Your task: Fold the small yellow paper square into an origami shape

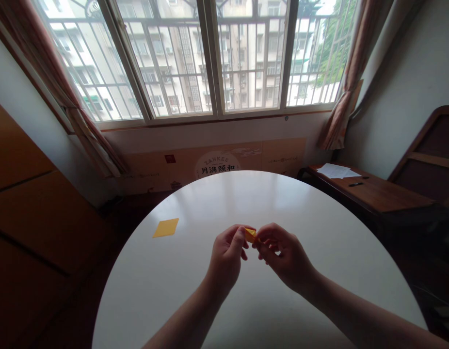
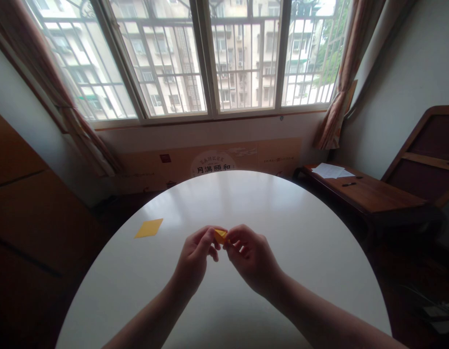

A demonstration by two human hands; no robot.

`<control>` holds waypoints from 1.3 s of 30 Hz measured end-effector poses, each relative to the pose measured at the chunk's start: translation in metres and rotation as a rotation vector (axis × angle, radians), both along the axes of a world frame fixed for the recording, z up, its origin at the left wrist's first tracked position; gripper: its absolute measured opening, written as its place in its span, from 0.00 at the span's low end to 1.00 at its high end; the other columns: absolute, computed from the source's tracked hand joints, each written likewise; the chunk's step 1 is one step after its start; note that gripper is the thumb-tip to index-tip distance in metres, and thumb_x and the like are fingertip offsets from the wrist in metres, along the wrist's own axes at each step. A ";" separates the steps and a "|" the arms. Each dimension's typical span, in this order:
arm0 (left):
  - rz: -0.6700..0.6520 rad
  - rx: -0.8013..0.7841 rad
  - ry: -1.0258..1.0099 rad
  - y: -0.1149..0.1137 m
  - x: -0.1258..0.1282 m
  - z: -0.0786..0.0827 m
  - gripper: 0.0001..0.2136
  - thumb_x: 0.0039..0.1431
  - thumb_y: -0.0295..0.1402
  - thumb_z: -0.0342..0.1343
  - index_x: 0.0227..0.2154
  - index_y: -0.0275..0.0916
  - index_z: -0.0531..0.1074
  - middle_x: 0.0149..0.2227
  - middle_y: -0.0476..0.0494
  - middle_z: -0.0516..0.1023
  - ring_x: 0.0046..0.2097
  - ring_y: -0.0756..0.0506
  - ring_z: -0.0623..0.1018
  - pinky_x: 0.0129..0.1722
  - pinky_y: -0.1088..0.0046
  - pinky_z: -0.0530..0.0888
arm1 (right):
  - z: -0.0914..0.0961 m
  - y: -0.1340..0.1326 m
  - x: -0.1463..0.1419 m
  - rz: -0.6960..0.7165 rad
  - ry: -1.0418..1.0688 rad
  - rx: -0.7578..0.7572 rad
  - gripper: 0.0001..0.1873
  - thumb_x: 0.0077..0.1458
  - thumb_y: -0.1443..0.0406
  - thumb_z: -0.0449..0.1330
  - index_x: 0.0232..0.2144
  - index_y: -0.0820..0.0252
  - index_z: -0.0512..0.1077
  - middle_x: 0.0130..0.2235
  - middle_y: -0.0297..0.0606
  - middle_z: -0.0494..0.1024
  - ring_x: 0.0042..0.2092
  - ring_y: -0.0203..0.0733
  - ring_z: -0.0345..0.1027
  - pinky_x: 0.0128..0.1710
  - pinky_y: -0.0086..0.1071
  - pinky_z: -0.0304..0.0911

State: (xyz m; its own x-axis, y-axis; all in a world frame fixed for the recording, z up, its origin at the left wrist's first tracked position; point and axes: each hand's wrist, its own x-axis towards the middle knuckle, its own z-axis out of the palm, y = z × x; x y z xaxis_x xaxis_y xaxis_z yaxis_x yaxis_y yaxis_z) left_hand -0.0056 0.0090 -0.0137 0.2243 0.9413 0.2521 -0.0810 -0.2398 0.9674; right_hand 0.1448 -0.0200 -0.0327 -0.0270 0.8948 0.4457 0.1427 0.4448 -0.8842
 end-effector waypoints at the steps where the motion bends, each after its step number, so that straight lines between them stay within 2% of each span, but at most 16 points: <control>1: 0.005 -0.006 -0.004 0.001 0.000 0.000 0.18 0.60 0.45 0.53 0.31 0.33 0.78 0.23 0.45 0.71 0.27 0.48 0.70 0.20 0.77 0.68 | 0.000 0.000 0.000 -0.001 0.003 0.001 0.04 0.58 0.64 0.62 0.35 0.55 0.70 0.28 0.33 0.77 0.26 0.39 0.74 0.22 0.29 0.68; 8: -0.020 0.023 0.047 -0.001 -0.001 0.000 0.22 0.60 0.51 0.55 0.34 0.33 0.79 0.23 0.45 0.72 0.25 0.49 0.70 0.19 0.78 0.68 | -0.001 0.000 0.000 -0.004 0.002 0.013 0.03 0.58 0.64 0.62 0.36 0.55 0.71 0.29 0.34 0.78 0.27 0.39 0.74 0.24 0.30 0.70; 13: -0.017 0.027 0.113 -0.002 -0.003 0.002 0.20 0.60 0.48 0.56 0.35 0.34 0.79 0.23 0.46 0.73 0.23 0.51 0.68 0.19 0.79 0.68 | 0.000 0.000 -0.001 0.010 -0.031 0.034 0.02 0.59 0.64 0.61 0.35 0.56 0.72 0.29 0.34 0.79 0.27 0.40 0.75 0.24 0.30 0.70; 18: -0.001 -0.010 0.097 0.000 -0.001 0.001 0.17 0.60 0.44 0.55 0.33 0.33 0.79 0.21 0.49 0.71 0.20 0.52 0.66 0.16 0.80 0.65 | 0.000 0.000 0.000 -0.004 -0.030 0.032 0.02 0.55 0.68 0.61 0.31 0.56 0.72 0.30 0.34 0.78 0.27 0.39 0.74 0.24 0.30 0.70; 26: -0.020 -0.023 0.079 0.003 -0.003 -0.001 0.23 0.61 0.49 0.52 0.33 0.31 0.79 0.17 0.51 0.66 0.18 0.53 0.64 0.16 0.79 0.64 | 0.000 0.001 0.001 0.007 0.012 -0.032 0.01 0.53 0.67 0.61 0.31 0.56 0.72 0.29 0.34 0.78 0.26 0.39 0.74 0.21 0.28 0.68; 30: -0.031 0.004 0.093 0.003 -0.004 -0.001 0.23 0.62 0.49 0.51 0.35 0.31 0.78 0.19 0.50 0.68 0.20 0.52 0.66 0.17 0.78 0.66 | 0.001 0.000 0.001 0.021 0.046 -0.052 0.02 0.55 0.66 0.62 0.33 0.56 0.71 0.28 0.33 0.77 0.26 0.39 0.74 0.21 0.28 0.68; 32: -0.034 0.054 0.111 0.001 -0.004 -0.001 0.19 0.62 0.46 0.54 0.40 0.33 0.77 0.24 0.46 0.73 0.25 0.50 0.71 0.20 0.78 0.69 | 0.002 0.000 0.001 0.015 0.066 -0.054 0.04 0.56 0.65 0.62 0.34 0.56 0.70 0.28 0.33 0.76 0.26 0.39 0.74 0.21 0.28 0.67; 35: 0.026 0.189 0.170 -0.002 -0.006 0.002 0.13 0.59 0.34 0.58 0.46 0.38 0.74 0.35 0.43 0.78 0.35 0.46 0.77 0.25 0.77 0.74 | 0.002 0.001 0.001 -0.006 0.053 -0.029 0.05 0.57 0.64 0.63 0.34 0.56 0.70 0.29 0.34 0.76 0.27 0.39 0.74 0.22 0.29 0.68; 39: 0.116 0.417 0.288 -0.005 -0.009 0.009 0.12 0.54 0.21 0.55 0.39 0.40 0.75 0.40 0.44 0.76 0.38 0.47 0.78 0.27 0.79 0.75 | 0.002 0.000 0.002 -0.067 -0.054 0.065 0.03 0.58 0.65 0.62 0.34 0.55 0.70 0.30 0.34 0.77 0.28 0.39 0.74 0.23 0.29 0.69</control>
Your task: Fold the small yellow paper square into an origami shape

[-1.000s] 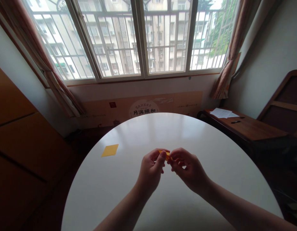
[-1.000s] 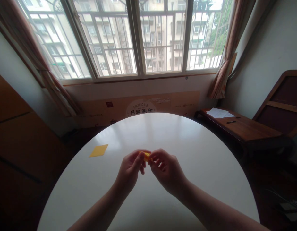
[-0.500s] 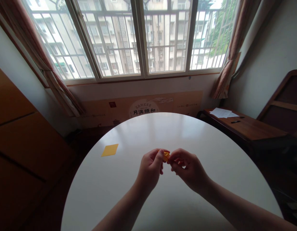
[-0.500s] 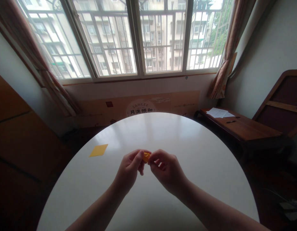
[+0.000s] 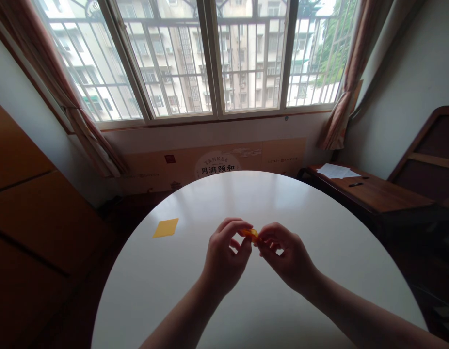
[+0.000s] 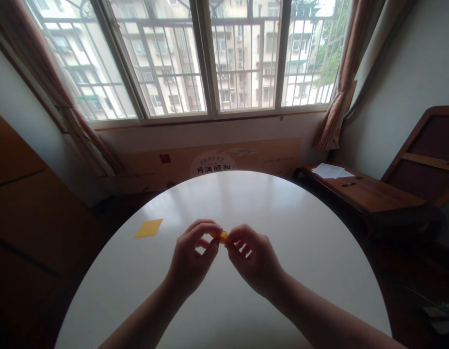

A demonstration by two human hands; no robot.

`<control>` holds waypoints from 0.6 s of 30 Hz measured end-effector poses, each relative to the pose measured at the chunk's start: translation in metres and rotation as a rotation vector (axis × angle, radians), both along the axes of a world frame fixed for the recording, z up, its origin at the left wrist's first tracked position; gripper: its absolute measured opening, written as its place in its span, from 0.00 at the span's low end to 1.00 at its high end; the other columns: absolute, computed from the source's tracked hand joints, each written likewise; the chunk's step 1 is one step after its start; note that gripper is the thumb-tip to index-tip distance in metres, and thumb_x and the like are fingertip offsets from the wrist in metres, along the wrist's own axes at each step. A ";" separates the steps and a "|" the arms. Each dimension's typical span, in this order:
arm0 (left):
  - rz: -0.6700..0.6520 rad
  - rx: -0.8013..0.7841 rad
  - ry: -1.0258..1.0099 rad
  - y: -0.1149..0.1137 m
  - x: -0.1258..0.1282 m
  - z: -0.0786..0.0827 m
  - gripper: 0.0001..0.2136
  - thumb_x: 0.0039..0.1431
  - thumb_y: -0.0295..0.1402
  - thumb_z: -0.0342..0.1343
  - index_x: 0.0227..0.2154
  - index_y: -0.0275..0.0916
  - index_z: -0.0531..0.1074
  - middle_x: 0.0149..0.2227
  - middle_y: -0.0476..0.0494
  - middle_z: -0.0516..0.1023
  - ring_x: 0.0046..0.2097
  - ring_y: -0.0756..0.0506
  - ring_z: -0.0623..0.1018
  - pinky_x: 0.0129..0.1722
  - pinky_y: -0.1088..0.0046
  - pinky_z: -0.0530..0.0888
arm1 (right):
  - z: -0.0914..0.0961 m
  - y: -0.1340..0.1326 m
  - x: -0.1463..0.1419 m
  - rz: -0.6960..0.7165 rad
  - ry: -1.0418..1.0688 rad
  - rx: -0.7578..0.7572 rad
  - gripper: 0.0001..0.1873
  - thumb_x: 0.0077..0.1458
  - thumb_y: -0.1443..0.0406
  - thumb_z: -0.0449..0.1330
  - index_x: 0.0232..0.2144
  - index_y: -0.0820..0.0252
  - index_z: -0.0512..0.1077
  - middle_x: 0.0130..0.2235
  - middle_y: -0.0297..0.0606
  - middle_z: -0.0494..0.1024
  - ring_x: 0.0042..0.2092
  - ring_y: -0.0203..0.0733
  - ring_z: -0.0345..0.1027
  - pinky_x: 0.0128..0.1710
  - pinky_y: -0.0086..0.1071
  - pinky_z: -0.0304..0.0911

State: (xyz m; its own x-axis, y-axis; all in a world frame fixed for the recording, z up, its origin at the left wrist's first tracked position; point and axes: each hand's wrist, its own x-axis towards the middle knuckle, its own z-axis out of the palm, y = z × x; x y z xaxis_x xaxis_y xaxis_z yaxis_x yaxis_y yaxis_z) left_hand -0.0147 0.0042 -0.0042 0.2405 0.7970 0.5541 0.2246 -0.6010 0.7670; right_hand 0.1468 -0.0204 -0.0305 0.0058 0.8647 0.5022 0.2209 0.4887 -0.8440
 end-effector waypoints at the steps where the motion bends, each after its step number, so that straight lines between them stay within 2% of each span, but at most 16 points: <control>1: 0.012 0.040 0.026 0.000 -0.001 0.002 0.11 0.53 0.20 0.55 0.37 0.40 0.75 0.40 0.44 0.76 0.37 0.48 0.78 0.26 0.80 0.75 | 0.000 -0.001 0.000 -0.024 -0.037 0.024 0.02 0.59 0.65 0.61 0.34 0.55 0.70 0.30 0.34 0.77 0.28 0.39 0.73 0.22 0.29 0.69; 3: 0.048 0.097 0.067 -0.001 -0.002 0.004 0.11 0.53 0.19 0.54 0.35 0.39 0.75 0.38 0.45 0.76 0.35 0.49 0.78 0.24 0.80 0.74 | 0.002 -0.002 0.002 -0.069 -0.109 0.079 0.01 0.60 0.66 0.60 0.35 0.54 0.70 0.31 0.35 0.78 0.28 0.39 0.73 0.22 0.28 0.68; 10: 0.120 0.261 0.162 0.000 -0.004 0.003 0.05 0.57 0.23 0.56 0.32 0.39 0.73 0.35 0.46 0.77 0.33 0.49 0.77 0.25 0.79 0.74 | 0.002 -0.004 0.005 -0.149 -0.232 0.307 0.07 0.59 0.71 0.59 0.38 0.54 0.72 0.33 0.34 0.80 0.29 0.38 0.72 0.30 0.33 0.71; 13: 0.126 0.319 0.189 -0.001 -0.004 0.002 0.05 0.58 0.23 0.56 0.31 0.40 0.71 0.34 0.47 0.76 0.32 0.50 0.76 0.25 0.78 0.73 | 0.001 -0.002 0.005 -0.168 -0.234 0.307 0.07 0.58 0.71 0.59 0.38 0.55 0.72 0.33 0.33 0.79 0.29 0.37 0.72 0.30 0.33 0.70; 18: 0.109 0.434 0.252 -0.004 -0.004 0.003 0.06 0.56 0.21 0.56 0.31 0.40 0.70 0.34 0.46 0.77 0.34 0.47 0.76 0.32 0.73 0.74 | 0.000 -0.002 0.005 -0.190 -0.231 0.307 0.05 0.57 0.70 0.60 0.35 0.55 0.71 0.31 0.32 0.78 0.29 0.37 0.72 0.30 0.32 0.70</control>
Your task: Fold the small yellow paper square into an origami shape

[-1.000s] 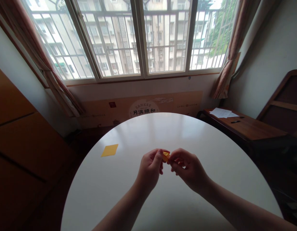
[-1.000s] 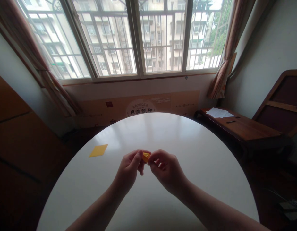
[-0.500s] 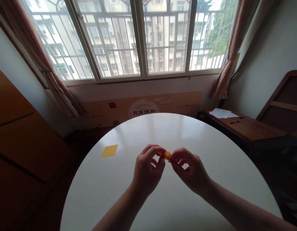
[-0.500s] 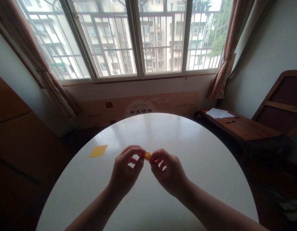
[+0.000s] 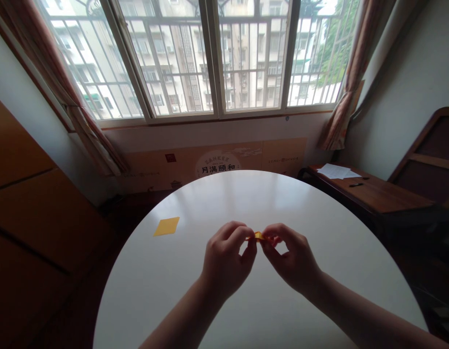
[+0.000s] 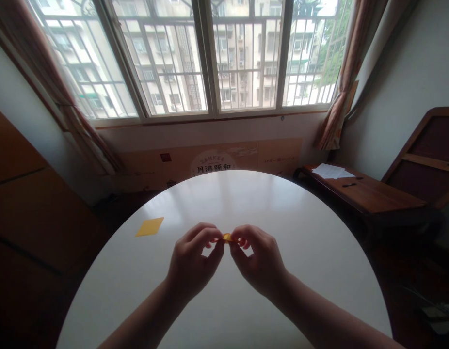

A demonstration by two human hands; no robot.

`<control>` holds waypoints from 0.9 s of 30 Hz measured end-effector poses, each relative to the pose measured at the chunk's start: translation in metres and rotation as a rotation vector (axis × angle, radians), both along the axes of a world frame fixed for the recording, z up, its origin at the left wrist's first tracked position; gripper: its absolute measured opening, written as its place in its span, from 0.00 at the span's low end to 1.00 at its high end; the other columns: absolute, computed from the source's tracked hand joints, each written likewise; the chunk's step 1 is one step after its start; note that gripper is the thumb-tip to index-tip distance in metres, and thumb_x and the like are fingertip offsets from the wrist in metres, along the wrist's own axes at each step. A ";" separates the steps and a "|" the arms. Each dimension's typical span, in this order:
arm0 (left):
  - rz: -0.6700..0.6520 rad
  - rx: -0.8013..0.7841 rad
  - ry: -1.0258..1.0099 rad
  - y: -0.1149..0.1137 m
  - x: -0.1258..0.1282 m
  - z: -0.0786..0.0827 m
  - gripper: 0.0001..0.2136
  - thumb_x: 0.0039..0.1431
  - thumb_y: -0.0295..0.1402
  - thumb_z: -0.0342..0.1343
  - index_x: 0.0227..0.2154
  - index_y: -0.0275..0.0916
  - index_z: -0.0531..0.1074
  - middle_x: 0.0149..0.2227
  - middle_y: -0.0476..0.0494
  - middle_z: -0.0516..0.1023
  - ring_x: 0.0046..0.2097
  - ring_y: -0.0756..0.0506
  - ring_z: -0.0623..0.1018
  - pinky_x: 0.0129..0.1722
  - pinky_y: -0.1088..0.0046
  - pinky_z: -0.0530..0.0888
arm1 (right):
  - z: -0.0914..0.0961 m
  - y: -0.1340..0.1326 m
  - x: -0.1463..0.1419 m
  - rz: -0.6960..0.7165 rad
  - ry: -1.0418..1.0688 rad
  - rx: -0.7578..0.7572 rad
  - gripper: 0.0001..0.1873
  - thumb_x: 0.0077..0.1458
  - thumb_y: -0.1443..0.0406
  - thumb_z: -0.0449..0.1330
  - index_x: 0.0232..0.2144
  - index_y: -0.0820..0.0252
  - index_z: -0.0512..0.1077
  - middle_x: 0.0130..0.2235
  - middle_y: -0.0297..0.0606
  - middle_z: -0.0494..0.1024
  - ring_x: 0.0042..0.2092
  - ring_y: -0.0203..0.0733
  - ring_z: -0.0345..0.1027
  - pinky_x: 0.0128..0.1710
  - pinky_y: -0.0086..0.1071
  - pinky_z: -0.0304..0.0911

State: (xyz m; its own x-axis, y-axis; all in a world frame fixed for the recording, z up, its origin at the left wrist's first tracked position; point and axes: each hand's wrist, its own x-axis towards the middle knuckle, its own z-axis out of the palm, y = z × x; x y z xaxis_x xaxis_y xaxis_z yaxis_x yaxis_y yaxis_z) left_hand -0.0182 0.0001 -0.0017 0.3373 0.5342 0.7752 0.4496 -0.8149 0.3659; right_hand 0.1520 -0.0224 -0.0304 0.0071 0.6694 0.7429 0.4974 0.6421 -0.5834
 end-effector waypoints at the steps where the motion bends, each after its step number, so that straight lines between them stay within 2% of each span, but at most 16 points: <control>1: 0.000 0.021 0.017 -0.001 0.000 0.000 0.06 0.56 0.21 0.56 0.31 0.40 0.70 0.34 0.46 0.77 0.35 0.47 0.76 0.32 0.73 0.74 | 0.000 0.000 0.000 -0.001 -0.001 0.005 0.05 0.57 0.70 0.61 0.35 0.55 0.71 0.31 0.32 0.78 0.29 0.37 0.72 0.30 0.31 0.70; 7: 0.048 0.127 0.066 -0.003 0.002 0.001 0.07 0.54 0.21 0.57 0.27 0.39 0.68 0.31 0.46 0.77 0.32 0.47 0.76 0.31 0.73 0.72 | -0.001 -0.001 0.000 0.010 -0.018 0.015 0.05 0.57 0.71 0.60 0.34 0.55 0.70 0.30 0.32 0.78 0.29 0.38 0.72 0.29 0.31 0.70; 14: 0.062 0.168 0.088 -0.002 0.002 0.000 0.07 0.54 0.21 0.57 0.26 0.39 0.67 0.31 0.46 0.77 0.32 0.48 0.76 0.30 0.74 0.71 | 0.003 -0.004 -0.001 0.001 -0.025 0.026 0.04 0.56 0.70 0.61 0.32 0.56 0.70 0.27 0.31 0.77 0.26 0.37 0.71 0.27 0.29 0.68; 23: 0.050 0.148 0.089 -0.002 0.002 -0.002 0.07 0.55 0.22 0.57 0.27 0.39 0.65 0.31 0.46 0.76 0.32 0.48 0.76 0.30 0.73 0.72 | 0.003 -0.003 -0.001 0.034 0.005 0.000 0.05 0.55 0.70 0.61 0.31 0.56 0.70 0.27 0.32 0.77 0.26 0.36 0.71 0.26 0.28 0.69; 27: 0.021 0.051 0.029 -0.002 0.001 -0.003 0.08 0.53 0.22 0.56 0.27 0.40 0.64 0.33 0.47 0.75 0.32 0.48 0.75 0.30 0.73 0.72 | 0.002 -0.003 -0.002 0.055 0.039 -0.042 0.05 0.55 0.71 0.61 0.32 0.56 0.70 0.28 0.33 0.79 0.27 0.37 0.72 0.27 0.28 0.70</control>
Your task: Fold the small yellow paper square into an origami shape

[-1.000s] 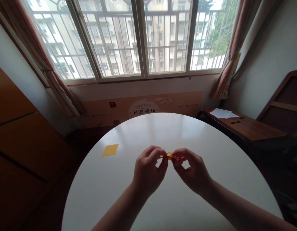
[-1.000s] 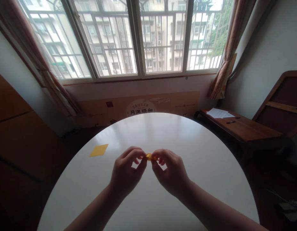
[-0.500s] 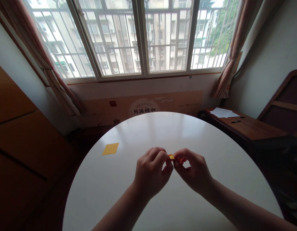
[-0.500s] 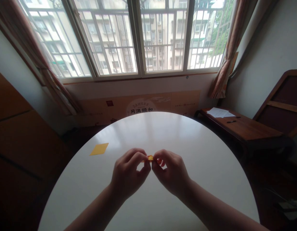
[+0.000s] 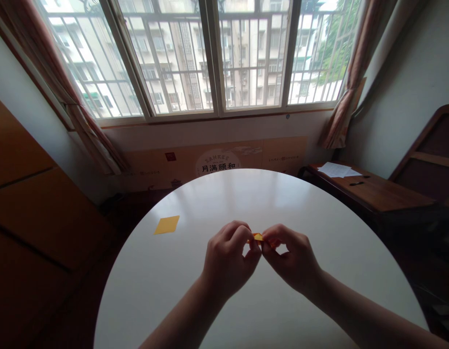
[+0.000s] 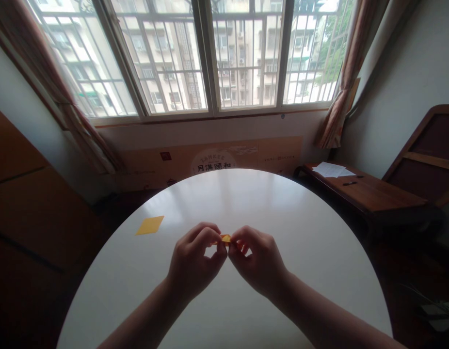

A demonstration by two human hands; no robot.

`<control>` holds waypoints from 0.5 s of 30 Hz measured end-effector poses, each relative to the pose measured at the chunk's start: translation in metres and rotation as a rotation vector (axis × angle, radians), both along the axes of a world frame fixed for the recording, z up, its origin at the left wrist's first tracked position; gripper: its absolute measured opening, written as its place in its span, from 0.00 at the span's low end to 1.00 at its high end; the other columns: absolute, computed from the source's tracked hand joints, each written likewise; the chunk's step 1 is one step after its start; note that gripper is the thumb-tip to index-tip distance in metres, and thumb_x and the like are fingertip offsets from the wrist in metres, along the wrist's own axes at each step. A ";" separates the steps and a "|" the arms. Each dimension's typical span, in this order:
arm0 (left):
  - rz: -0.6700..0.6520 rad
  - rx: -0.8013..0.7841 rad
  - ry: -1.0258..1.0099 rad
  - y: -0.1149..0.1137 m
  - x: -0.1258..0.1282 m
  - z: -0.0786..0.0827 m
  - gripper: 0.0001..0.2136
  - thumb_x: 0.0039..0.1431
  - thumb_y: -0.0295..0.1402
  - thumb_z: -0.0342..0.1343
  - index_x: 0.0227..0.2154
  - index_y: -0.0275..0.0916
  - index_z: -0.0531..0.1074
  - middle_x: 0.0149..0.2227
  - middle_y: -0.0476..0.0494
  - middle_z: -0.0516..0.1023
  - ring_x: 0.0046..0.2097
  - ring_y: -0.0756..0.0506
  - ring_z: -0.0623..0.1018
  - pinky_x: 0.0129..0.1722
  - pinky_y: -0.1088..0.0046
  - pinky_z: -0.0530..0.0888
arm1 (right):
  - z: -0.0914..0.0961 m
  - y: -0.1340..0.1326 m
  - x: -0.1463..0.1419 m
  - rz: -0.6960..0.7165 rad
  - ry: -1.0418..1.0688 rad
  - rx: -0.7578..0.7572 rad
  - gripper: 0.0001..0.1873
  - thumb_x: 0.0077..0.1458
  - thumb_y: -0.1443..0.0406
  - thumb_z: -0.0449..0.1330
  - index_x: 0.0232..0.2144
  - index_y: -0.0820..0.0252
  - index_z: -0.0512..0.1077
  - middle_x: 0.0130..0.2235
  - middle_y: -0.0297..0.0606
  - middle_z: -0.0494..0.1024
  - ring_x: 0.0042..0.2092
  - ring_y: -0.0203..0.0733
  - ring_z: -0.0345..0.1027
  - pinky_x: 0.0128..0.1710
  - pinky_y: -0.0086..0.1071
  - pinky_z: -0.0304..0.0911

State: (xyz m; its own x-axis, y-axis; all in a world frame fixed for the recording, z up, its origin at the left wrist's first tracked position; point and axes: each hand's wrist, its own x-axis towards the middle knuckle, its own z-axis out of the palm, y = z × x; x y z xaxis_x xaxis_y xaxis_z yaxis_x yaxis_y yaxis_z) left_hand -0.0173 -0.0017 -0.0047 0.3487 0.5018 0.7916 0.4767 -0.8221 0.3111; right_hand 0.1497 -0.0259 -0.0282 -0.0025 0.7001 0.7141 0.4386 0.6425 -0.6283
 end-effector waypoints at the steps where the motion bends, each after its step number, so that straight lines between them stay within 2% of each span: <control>1: -0.015 -0.049 -0.019 0.000 0.000 0.000 0.07 0.53 0.22 0.56 0.29 0.40 0.65 0.34 0.47 0.75 0.31 0.49 0.75 0.29 0.74 0.73 | 0.000 0.000 0.000 -0.003 0.020 -0.014 0.05 0.55 0.71 0.61 0.31 0.56 0.70 0.28 0.33 0.78 0.27 0.37 0.73 0.26 0.28 0.71; 6: -0.121 -0.437 -0.091 0.004 0.001 0.000 0.12 0.56 0.26 0.56 0.44 0.41 0.67 0.37 0.46 0.75 0.30 0.50 0.75 0.26 0.76 0.74 | 0.001 0.003 0.001 0.002 0.138 -0.077 0.04 0.55 0.71 0.61 0.31 0.56 0.71 0.28 0.31 0.78 0.27 0.36 0.74 0.27 0.27 0.72; 9: -0.214 -0.659 -0.192 0.005 0.004 -0.001 0.17 0.58 0.30 0.57 0.50 0.41 0.66 0.41 0.43 0.76 0.35 0.48 0.76 0.26 0.76 0.75 | 0.000 0.003 0.002 0.009 0.163 -0.096 0.04 0.55 0.71 0.62 0.32 0.56 0.71 0.27 0.30 0.77 0.27 0.36 0.74 0.27 0.26 0.72; 11: -0.268 -0.789 -0.277 0.005 0.005 -0.002 0.18 0.58 0.32 0.57 0.52 0.41 0.67 0.44 0.41 0.75 0.38 0.46 0.76 0.25 0.76 0.75 | -0.001 0.002 0.002 0.019 0.164 -0.108 0.04 0.55 0.70 0.62 0.32 0.56 0.72 0.28 0.31 0.77 0.27 0.37 0.74 0.26 0.27 0.72; 15: -0.389 -0.985 -0.388 0.006 0.007 -0.004 0.15 0.56 0.31 0.57 0.47 0.38 0.71 0.32 0.46 0.75 0.30 0.49 0.73 0.23 0.77 0.73 | -0.001 0.001 0.002 0.075 0.186 -0.123 0.03 0.57 0.69 0.62 0.34 0.56 0.72 0.29 0.33 0.79 0.29 0.39 0.76 0.26 0.29 0.73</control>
